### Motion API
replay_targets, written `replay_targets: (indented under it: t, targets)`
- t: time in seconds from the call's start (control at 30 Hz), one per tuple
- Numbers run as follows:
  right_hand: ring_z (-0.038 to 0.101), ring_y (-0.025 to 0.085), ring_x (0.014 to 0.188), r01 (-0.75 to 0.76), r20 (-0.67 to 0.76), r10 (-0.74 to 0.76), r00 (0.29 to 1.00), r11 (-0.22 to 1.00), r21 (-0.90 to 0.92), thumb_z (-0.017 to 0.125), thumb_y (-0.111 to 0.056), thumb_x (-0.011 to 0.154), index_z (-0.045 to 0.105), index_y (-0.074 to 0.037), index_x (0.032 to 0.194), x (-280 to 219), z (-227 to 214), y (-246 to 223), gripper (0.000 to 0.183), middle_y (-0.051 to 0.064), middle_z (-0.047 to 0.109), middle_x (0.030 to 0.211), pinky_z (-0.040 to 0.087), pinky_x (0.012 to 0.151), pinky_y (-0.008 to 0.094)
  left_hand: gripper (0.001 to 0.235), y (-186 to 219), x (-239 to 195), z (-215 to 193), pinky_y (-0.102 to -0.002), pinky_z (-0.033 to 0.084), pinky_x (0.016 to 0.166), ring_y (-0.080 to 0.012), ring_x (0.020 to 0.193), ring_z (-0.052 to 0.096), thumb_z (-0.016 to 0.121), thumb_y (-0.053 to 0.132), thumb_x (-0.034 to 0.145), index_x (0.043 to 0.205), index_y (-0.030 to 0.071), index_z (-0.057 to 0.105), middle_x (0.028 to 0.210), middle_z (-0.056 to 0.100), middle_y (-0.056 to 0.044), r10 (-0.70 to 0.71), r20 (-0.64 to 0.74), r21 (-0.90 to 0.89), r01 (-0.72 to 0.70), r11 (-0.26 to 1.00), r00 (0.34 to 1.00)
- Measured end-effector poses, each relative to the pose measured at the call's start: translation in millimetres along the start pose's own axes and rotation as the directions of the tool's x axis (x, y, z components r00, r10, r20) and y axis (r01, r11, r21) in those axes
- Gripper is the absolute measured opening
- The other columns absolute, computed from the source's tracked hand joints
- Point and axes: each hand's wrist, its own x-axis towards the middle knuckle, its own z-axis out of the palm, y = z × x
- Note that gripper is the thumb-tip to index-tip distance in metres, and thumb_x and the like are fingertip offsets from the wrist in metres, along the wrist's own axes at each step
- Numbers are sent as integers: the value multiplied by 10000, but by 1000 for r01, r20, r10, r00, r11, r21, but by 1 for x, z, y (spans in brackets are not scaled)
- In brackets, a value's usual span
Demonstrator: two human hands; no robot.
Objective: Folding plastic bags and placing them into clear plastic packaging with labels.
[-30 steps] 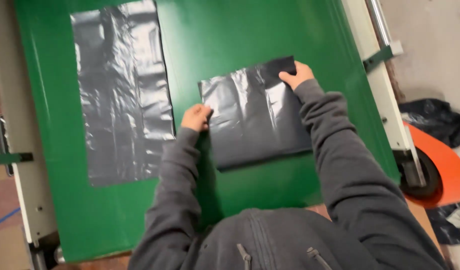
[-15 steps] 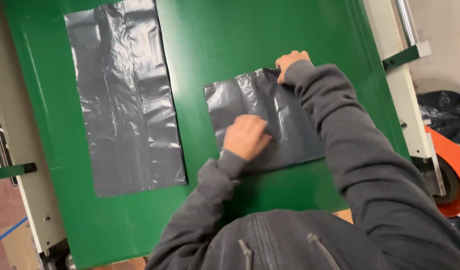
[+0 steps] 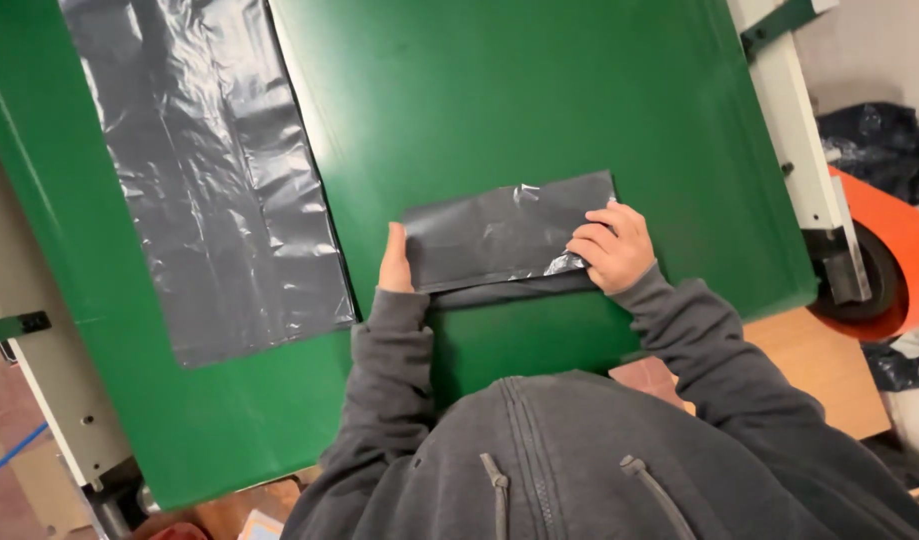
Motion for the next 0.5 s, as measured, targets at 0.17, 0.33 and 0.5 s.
replay_targets:
  t: [0.17, 0.33, 0.5]
  targets:
    - [657, 261, 988, 61, -45, -61, 997, 998, 1, 482, -115, 1014, 706, -169, 841, -7, -9, -24, 289, 22, 664, 905, 536, 1019, 492, 532, -8, -21, 4, -317, 591, 917, -127, 979, 664, 768, 46, 876, 1375, 132, 603, 1127, 733, -36, 338, 85, 525, -331, 784, 937]
    - [623, 238, 848, 166, 5, -167, 986, 981, 103, 438, -155, 1053, 649, -157, 794, 5, -27, -30, 333, 28, 610, 831, 547, 958, 444, 680, 3, -65, 29, -307, 616, 823, -159, 955, 748, 845, 176, 798, 1391, 263, 525, 1075, 757, 3, 497, 35, 853, -285, 438, 867]
    - [576, 267, 731, 52, 182, -70, 981, 993, 103, 650, -516, 799, 591, -124, 720, 26, -35, -47, 405, 78, 548, 739, 488, 886, 495, 617, -14, -76, 120, -589, 277, 1145, -352, 1406, 488, 684, 274, 794, 1401, 204, 606, 1473, 578, -101, 513, 821, 571, -320, -757, 251]
